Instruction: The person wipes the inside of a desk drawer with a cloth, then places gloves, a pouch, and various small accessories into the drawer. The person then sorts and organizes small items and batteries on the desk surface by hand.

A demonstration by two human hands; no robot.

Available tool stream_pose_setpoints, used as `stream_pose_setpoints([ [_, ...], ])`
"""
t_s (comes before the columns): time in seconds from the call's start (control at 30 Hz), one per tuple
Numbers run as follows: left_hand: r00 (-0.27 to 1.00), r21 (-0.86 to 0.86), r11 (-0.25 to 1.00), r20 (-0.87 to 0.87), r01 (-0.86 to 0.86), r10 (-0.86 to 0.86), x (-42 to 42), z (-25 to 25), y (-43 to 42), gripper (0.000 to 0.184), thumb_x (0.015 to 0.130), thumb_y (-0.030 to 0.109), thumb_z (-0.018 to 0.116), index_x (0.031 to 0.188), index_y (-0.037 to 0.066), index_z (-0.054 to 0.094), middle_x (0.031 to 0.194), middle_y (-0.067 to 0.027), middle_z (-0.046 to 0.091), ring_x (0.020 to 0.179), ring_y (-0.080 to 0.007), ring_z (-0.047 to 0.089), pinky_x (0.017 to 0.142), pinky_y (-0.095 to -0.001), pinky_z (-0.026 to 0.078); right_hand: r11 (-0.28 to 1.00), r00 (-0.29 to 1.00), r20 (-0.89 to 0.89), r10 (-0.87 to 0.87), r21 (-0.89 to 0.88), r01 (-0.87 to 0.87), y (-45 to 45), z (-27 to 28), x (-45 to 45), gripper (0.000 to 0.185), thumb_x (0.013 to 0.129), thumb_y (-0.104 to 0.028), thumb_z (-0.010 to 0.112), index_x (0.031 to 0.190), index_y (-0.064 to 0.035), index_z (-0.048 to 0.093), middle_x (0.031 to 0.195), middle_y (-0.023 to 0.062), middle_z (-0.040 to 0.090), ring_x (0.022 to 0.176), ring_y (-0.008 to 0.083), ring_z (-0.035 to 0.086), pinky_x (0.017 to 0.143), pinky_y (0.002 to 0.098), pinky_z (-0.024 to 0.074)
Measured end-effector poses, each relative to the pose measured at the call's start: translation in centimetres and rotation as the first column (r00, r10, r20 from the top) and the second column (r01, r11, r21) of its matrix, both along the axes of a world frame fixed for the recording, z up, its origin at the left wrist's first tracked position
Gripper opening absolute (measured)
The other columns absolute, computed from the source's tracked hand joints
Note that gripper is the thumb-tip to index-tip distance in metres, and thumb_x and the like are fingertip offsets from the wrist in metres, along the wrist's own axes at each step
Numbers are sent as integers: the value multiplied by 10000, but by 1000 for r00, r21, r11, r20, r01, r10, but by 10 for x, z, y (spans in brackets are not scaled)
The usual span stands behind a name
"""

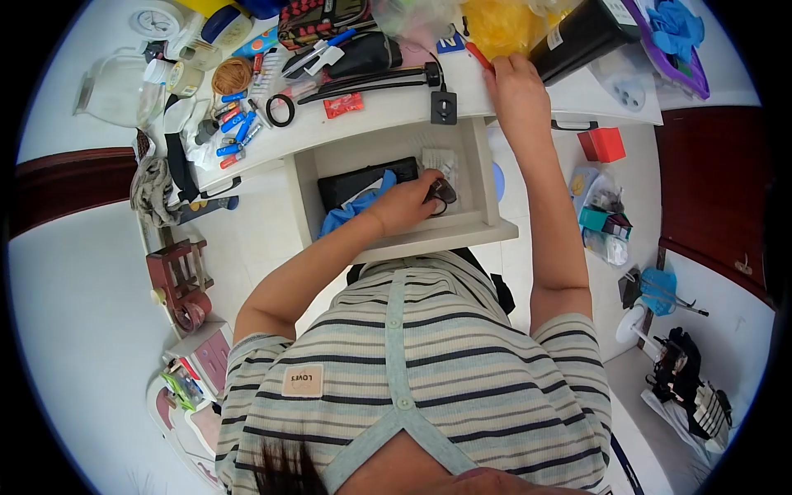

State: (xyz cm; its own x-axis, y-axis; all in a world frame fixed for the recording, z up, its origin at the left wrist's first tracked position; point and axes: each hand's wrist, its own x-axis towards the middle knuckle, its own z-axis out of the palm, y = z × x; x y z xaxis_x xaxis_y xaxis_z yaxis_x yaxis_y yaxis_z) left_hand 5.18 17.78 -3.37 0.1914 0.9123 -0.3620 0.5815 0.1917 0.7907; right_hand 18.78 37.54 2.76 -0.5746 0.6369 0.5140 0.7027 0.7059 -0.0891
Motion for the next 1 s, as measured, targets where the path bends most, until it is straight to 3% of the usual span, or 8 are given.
stream_pose_setpoints([
  [0.17, 993, 72, 997, -114, 31, -23, 1, 13, -7, 513, 875, 187, 603, 1332, 49, 414, 998, -229, 629, 905, -398, 615, 793, -450, 484, 996, 998, 49, -39, 83, 35, 1, -3, 8, 119, 845, -145, 615, 841, -30, 584, 850, 117, 581, 799, 285, 616, 692, 372, 523],
  [0.3, 981, 161, 986, -194, 50, -18, -2, 18, -14, 543, 856, 178, 617, 1343, 38, 421, 1112, -232, 592, 1003, -385, 583, 850, -432, 482, 976, 949, -284, -136, -203, 79, -46, 19, 29, 78, 867, -109, 600, 901, -38, 604, 774, 129, 627, 677, 251, 639, 619, 359, 502],
  [0.43, 988, 224, 974, -154, 41, -6, -12, 33, -19, 508, 851, 170, 627, 1311, 32, 462, 1175, -206, 566, 1072, -365, 548, 911, -412, 463, 870, 920, -354, -171, -493, -28, -108, 16, 55, 101, 875, -90, 613, 958, -35, 622, 768, 121, 630, 619, 249, 610, 580, 328, 486],
  [0.5, 987, 406, 914, -151, 17, 49, -18, 36, -26, 474, 840, 160, 640, 1275, 26, 504, 1181, -179, 565, 1088, -342, 536, 948, -404, 444, 809, 964, -260, -56, -577, -108, -128, 18, 56, 98, 867, -91, 623, 950, -39, 615, 822, 107, 636, 668, 245, 614, 601, 330, 490],
  [0.67, 972, 321, 947, -218, -8, 82, -38, 34, -47, 402, 826, 157, 650, 1193, 21, 560, 1148, -155, 587, 1083, -335, 540, 958, -403, 437, 870, 959, -74, 273, -407, -279, -126, 0, 35, 66, 848, -93, 627, 883, -64, 579, 780, 79, 617, 699, 249, 594, 623, 364, 489],
  [0.77, 979, 275, 962, -195, -3, 59, -41, 36, -57, 360, 826, 151, 646, 1154, 21, 580, 1129, -152, 597, 1090, -333, 537, 956, -402, 437, 882, 953, 114, 280, -423, -208, -123, -11, 25, 101, 864, -136, 622, 911, -51, 594, 824, 113, 639, 745, 292, 616, 647, 378, 497],
  [0.83, 979, 259, 965, -201, 25, 28, -42, 36, -67, 336, 848, 163, 629, 1151, 25, 585, 1129, -153, 599, 1093, -333, 537, 954, -401, 436, 901, 882, 414, 226, -432, -28, -125, -17, 19, 121, 870, -161, 617, 930, -57, 606, 812, 113, 637, 746, 290, 616, 662, 379, 498],
  [1.0, 982, 238, 969, -157, -63, 102, -38, 39, -80, 318, 882, 194, 606, 1160, 39, 590, 1128, -152, 605, 1092, -321, 542, 947, -401, 439, 864, 940, 139, 310, -453, -219, -133, 1, 15, 153, 852, -166, 637, 952, -52, 620, 838, 103, 652, 779, 274, 628, 681, 356, 502],
])
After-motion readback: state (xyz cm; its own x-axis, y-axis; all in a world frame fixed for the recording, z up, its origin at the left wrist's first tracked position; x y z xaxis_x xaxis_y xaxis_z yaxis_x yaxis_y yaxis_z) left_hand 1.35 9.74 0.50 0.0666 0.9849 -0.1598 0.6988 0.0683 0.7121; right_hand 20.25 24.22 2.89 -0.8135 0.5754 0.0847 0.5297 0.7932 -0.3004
